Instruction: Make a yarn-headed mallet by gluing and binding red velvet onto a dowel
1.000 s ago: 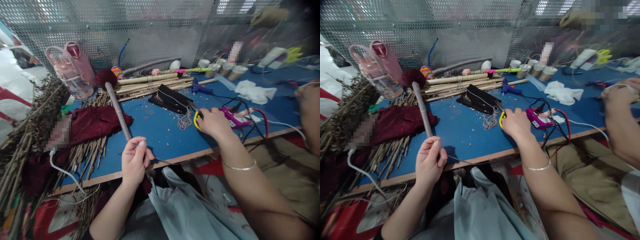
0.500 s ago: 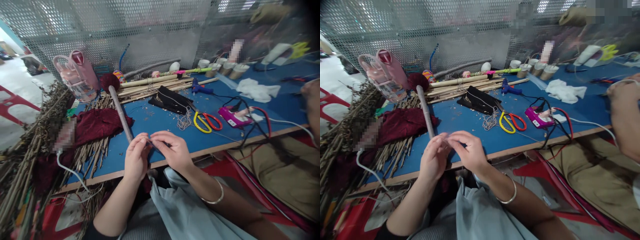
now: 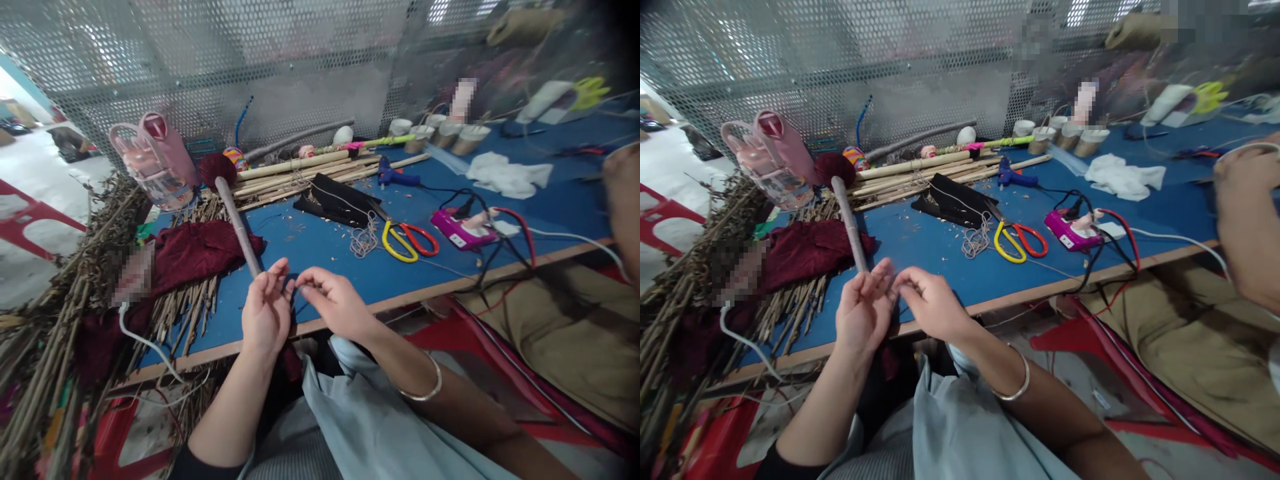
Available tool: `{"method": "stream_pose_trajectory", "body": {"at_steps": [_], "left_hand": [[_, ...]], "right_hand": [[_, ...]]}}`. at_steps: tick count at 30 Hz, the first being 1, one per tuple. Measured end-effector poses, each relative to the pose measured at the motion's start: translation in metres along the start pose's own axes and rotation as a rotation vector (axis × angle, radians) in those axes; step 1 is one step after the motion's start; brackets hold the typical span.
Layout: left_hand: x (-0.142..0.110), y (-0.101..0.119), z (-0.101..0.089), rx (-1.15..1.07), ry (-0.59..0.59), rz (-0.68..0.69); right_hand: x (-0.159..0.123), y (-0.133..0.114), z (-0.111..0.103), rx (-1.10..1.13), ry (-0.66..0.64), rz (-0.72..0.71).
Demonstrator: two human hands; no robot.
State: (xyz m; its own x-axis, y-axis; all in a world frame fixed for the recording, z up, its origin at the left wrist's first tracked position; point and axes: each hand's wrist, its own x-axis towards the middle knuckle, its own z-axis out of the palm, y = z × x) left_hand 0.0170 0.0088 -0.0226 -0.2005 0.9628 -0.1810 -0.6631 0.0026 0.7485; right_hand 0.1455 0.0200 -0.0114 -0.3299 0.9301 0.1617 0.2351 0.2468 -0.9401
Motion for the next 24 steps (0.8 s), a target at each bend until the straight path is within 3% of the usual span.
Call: {"method": "stream_pose_trajectory", "body": {"at_steps": [2,4,9,12,15,17,19,22,24], "left_hand": [[0.000,-0.004,-0.001,0.094,-0.026,0.025],[0.001,-0.007,0.001,0.193,-0.082,0.043],[-0.009,0.007,0.005,0.091,-0.140,0.063],[-0.034,0.030,-0.014,0.050,-0.114,0.151],[-0.063,0.039,-0.047,0.271,-0.008,0.137],[-0.077,0.032,-0.066,0.577,0.035,-0.091],[-0.083,0.017,-0.074,0.673,-0.026,-0.310],[-0.081,-0.004,-0.066,0.362,-0.125,-0.531],[-0.078,-0.010,-0.054,0.135,-0.074,-0.593]], "right_hand": [[-0.002,0.004,-0.011,-0.017,0.113,0.035],[-0.006,0.008,-0.020,0.001,0.137,0.103],[-0.019,0.012,-0.027,-0.090,-0.064,0.194],[-0.023,0.012,-0.026,-0.191,-0.134,0.197],[-0.023,0.013,-0.026,-0.233,-0.143,0.176],[-0.021,0.014,-0.026,-0.249,-0.157,0.152],[-0.020,0.015,-0.026,-0.245,-0.167,0.129],[-0.019,0.016,-0.026,-0.160,-0.141,0.120],[-0.020,0.016,-0.026,-0.010,-0.079,0.156]]}}
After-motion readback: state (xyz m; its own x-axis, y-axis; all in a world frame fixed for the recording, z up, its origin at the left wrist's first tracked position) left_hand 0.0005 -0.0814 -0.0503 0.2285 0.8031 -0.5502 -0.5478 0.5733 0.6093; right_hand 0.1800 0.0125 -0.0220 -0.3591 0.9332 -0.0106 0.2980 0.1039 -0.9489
